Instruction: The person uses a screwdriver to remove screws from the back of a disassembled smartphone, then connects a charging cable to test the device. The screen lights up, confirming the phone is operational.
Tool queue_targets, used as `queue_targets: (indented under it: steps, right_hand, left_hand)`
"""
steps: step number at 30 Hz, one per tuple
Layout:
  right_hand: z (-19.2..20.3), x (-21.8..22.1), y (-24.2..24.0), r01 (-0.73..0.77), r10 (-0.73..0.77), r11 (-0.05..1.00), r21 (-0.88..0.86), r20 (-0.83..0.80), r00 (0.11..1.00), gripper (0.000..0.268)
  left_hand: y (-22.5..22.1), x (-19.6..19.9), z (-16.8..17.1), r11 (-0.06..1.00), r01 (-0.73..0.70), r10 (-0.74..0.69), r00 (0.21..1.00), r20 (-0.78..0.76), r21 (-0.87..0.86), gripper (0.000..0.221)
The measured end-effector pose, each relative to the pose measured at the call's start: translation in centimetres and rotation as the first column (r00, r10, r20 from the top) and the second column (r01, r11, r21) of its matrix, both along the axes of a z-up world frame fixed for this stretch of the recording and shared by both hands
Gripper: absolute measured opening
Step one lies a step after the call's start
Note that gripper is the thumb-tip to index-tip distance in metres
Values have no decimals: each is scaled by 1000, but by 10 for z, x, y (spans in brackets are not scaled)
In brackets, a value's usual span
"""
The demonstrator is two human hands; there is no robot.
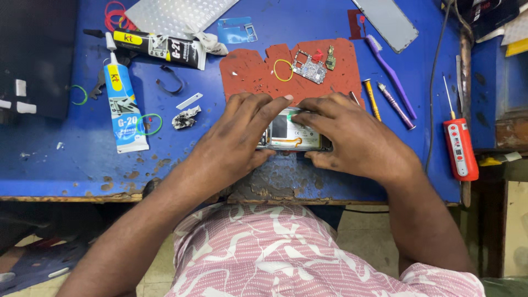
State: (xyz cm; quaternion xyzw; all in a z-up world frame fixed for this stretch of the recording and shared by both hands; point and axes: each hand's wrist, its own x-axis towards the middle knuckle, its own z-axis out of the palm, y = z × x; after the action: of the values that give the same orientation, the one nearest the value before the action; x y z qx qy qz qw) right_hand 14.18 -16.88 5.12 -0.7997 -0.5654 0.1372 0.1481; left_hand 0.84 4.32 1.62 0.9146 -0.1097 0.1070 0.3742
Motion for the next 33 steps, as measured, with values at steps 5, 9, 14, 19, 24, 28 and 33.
queue_targets:
  steps: [5, 9, 14, 19, 24, 28, 33]
  right_hand:
    - [4, -1, 1, -2, 2, 1000, -4, 41, 999, 65]
    - [0, 1, -2, 30, -30, 1000, 2, -51, 998, 63]
    - [-9, 1, -11, 74, -61, 992, 100, -125, 990, 66]
    - [-16, 1, -13, 73, -59, 992, 105, -135, 989, 65]
    - [-24, 5, -19, 78, -41, 978, 196, -185, 982, 66]
    - [-32, 10, -27, 75, -18, 954, 291, -196, 981, 69]
    - [-35, 13, -29, 74, 19, 933, 351, -254, 967, 76]
  left_hand:
    - [-3, 2, -1, 999, -17, 18, 1000, -21, 48, 92]
    - [3, 1, 3, 999, 15, -13, 999, 50, -41, 93]
    - [37, 7, 3, 984, -29, 37, 998, 47, -174, 52]
    - [50, 31, -7, 996, 86, -86, 996, -23, -17, 32]
    - [62, 72, -17, 952, 288, -300, 942, -152, -100, 28]
    - [66, 84, -19, 937, 317, -343, 915, -211, -149, 36]
    - [50, 79, -14, 911, 412, -404, 880, -249, -24, 37]
